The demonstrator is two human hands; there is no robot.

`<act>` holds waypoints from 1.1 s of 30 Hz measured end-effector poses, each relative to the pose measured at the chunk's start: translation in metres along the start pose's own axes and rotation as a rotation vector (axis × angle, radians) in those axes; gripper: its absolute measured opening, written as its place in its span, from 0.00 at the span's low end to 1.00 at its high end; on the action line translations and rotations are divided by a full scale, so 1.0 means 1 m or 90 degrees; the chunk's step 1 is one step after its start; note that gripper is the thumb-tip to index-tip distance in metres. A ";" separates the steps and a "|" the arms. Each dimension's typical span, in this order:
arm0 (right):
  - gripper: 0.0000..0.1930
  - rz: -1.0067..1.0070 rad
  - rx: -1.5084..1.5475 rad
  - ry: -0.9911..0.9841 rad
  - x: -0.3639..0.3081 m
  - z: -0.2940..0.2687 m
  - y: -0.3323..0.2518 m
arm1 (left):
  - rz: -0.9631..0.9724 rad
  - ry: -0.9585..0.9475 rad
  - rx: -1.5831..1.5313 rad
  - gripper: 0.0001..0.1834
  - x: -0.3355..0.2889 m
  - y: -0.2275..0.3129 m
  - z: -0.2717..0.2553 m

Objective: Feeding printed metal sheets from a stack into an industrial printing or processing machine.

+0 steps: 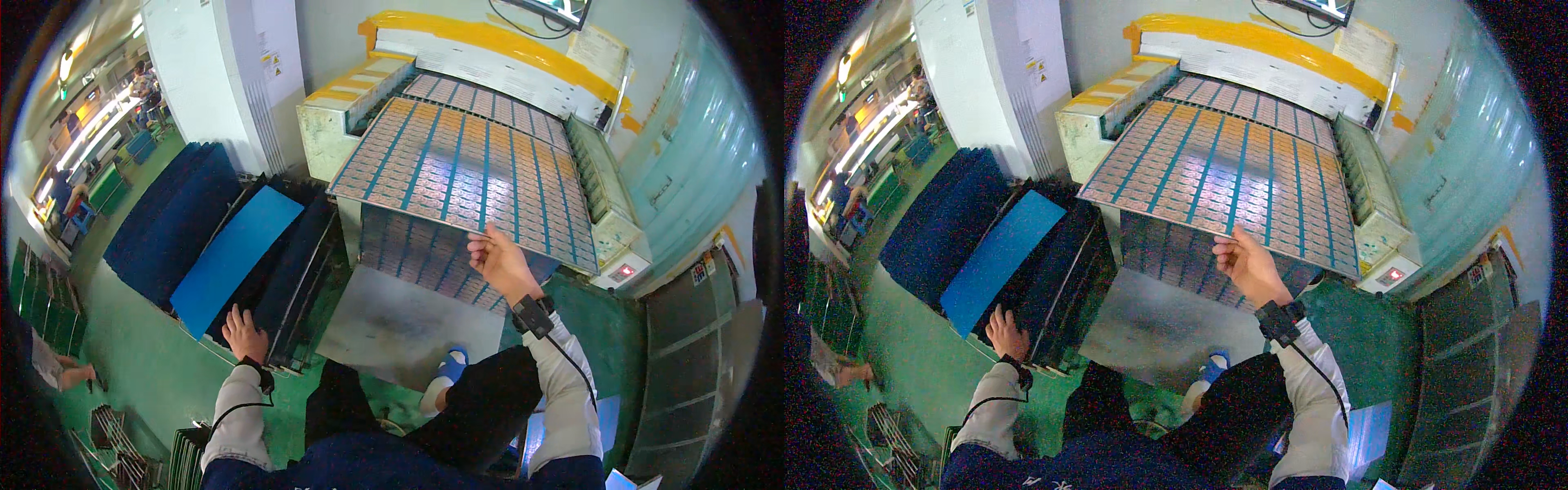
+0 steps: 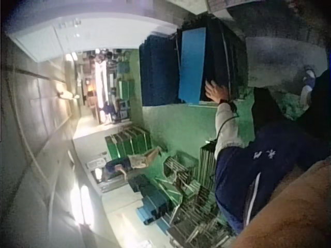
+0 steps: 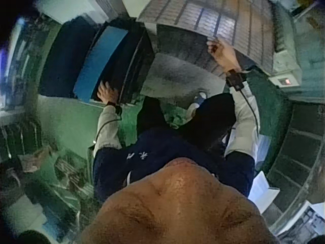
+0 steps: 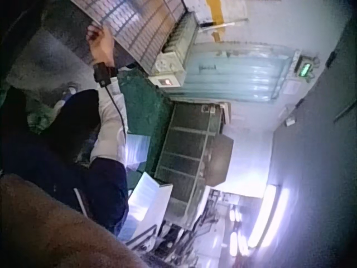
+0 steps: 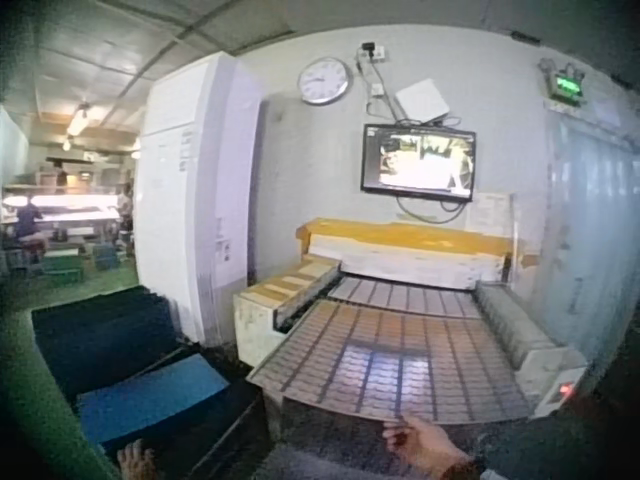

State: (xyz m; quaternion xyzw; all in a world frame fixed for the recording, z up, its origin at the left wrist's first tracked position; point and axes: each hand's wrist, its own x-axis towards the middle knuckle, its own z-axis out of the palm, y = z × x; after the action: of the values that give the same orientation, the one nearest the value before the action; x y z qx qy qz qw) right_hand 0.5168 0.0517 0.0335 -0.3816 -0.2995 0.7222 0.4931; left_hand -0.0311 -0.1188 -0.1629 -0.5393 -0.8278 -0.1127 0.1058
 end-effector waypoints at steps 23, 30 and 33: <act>0.22 -0.048 0.047 0.037 0.046 0.012 -0.003 | 0.006 0.024 0.029 0.33 -0.001 -0.005 0.008; 0.22 -0.054 0.064 0.051 0.056 0.011 -0.006 | 0.006 0.034 0.028 0.33 -0.001 -0.006 0.008; 0.21 -0.059 0.074 0.028 0.058 0.010 -0.005 | 0.011 0.041 0.028 0.33 -0.001 -0.009 0.009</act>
State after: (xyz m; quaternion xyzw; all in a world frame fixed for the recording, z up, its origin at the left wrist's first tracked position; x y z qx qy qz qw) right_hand 0.4979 0.1075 0.0282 -0.3538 -0.2636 0.7064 0.5534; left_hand -0.0391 -0.1200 -0.1719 -0.5404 -0.8214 -0.1103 0.1451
